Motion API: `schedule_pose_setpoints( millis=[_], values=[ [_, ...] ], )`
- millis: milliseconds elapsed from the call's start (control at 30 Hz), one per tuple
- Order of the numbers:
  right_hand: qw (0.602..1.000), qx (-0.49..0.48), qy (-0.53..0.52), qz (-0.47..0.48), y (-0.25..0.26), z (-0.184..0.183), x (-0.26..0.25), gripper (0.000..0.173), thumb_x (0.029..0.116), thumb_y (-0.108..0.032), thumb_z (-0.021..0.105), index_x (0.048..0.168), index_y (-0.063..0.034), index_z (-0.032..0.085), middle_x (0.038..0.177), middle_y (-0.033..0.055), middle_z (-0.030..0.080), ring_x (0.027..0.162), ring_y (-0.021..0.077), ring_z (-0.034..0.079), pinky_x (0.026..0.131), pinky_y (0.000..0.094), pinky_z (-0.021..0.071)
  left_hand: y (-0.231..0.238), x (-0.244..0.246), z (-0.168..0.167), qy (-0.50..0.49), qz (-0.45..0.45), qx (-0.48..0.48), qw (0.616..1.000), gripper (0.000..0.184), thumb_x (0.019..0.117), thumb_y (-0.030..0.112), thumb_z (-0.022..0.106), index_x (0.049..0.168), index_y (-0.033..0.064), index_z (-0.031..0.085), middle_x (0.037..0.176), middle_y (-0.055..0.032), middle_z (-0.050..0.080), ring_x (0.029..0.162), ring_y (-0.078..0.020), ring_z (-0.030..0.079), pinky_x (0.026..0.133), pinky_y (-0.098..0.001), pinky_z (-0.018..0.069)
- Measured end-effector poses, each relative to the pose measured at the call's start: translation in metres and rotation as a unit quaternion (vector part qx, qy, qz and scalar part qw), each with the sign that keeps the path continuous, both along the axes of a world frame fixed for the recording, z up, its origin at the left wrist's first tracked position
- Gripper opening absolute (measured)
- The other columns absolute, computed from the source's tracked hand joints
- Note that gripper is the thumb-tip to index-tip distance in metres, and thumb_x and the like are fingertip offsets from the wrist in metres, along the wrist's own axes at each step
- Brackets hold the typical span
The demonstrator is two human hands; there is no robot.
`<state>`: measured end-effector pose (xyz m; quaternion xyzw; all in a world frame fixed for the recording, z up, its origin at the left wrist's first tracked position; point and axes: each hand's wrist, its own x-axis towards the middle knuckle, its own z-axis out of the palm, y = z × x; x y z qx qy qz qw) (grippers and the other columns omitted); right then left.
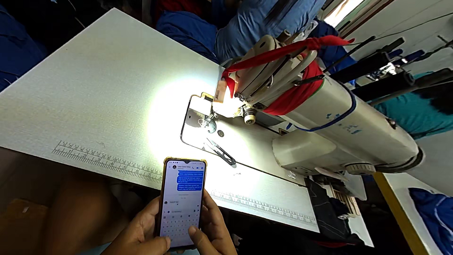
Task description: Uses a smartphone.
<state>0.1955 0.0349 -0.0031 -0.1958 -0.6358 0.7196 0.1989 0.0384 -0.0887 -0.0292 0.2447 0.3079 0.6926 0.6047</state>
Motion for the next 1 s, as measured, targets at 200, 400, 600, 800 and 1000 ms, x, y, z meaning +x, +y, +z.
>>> schedule_pose_setpoints(
  millis=[200,400,600,800,1000],
  values=[
    [1.0,0.001,0.003,0.017,0.001,-0.001,0.001,0.074,0.0974,0.007,0.048,0.156,0.0124,0.003,0.143,0.0186,0.052,0.118,0.0202,0.065,0.089,0.0378,0.0619,-0.001,0.0,0.001,0.0,0.005,-0.008,1.0,0.064,0.0888,-0.014,0.048,0.146,0.0109,0.035,0.136,-0.0101,0.062,0.112,-0.0238,0.069,0.076,-0.0366,0.0639],
    [0.999,-0.012,0.008,0.045,0.004,0.0,0.003,0.082,0.0947,0.009,0.051,0.157,0.0101,-0.001,0.148,0.019,0.047,0.123,0.022,0.063,0.093,0.0402,0.0609,0.0,-0.001,0.001,0.003,0.004,0.0,1.0,0.063,0.089,-0.014,0.049,0.146,0.011,0.037,0.136,-0.0102,0.062,0.113,-0.0237,0.069,0.076,-0.0361,0.0638],
    [0.999,-0.023,0.01,0.041,0.006,-0.001,0.003,0.074,0.0971,0.009,0.044,0.157,0.0096,0.001,0.145,0.0177,0.051,0.12,0.0211,0.064,0.09,0.0392,0.0614,0.001,0.0,0.002,0.002,0.004,-0.001,1.0,0.065,0.089,-0.015,0.049,0.147,0.0108,0.036,0.136,-0.0114,0.062,0.111,-0.025,0.069,0.075,-0.0366,0.0639],
    [1.0,0.01,0.002,0.008,0.0,0.0,-0.001,0.083,0.0928,0.009,0.055,0.156,0.0121,0.002,0.143,0.0191,0.052,0.119,0.0205,0.065,0.088,0.0371,0.0622,0.002,0.0,0.002,0.01,0.006,-0.006,1.0,0.065,0.0884,-0.014,0.049,0.147,0.0113,0.036,0.137,-0.01,0.062,0.112,-0.0236,0.069,0.076,-0.0358,0.0638],
    [0.999,0.04,0.003,-0.001,-0.002,-0.004,-0.004,0.09,0.0902,0.008,0.063,0.155,0.0145,0.001,0.143,0.0229,0.051,0.123,0.0211,0.063,0.098,0.0374,0.0589,0.002,0.0,0.001,0.006,0.006,-0.005,1.0,0.066,0.0876,-0.014,0.05,0.146,0.0113,0.036,0.136,-0.0085,0.062,0.113,-0.0222,0.068,0.076,-0.0348,0.0636]
  ],
)
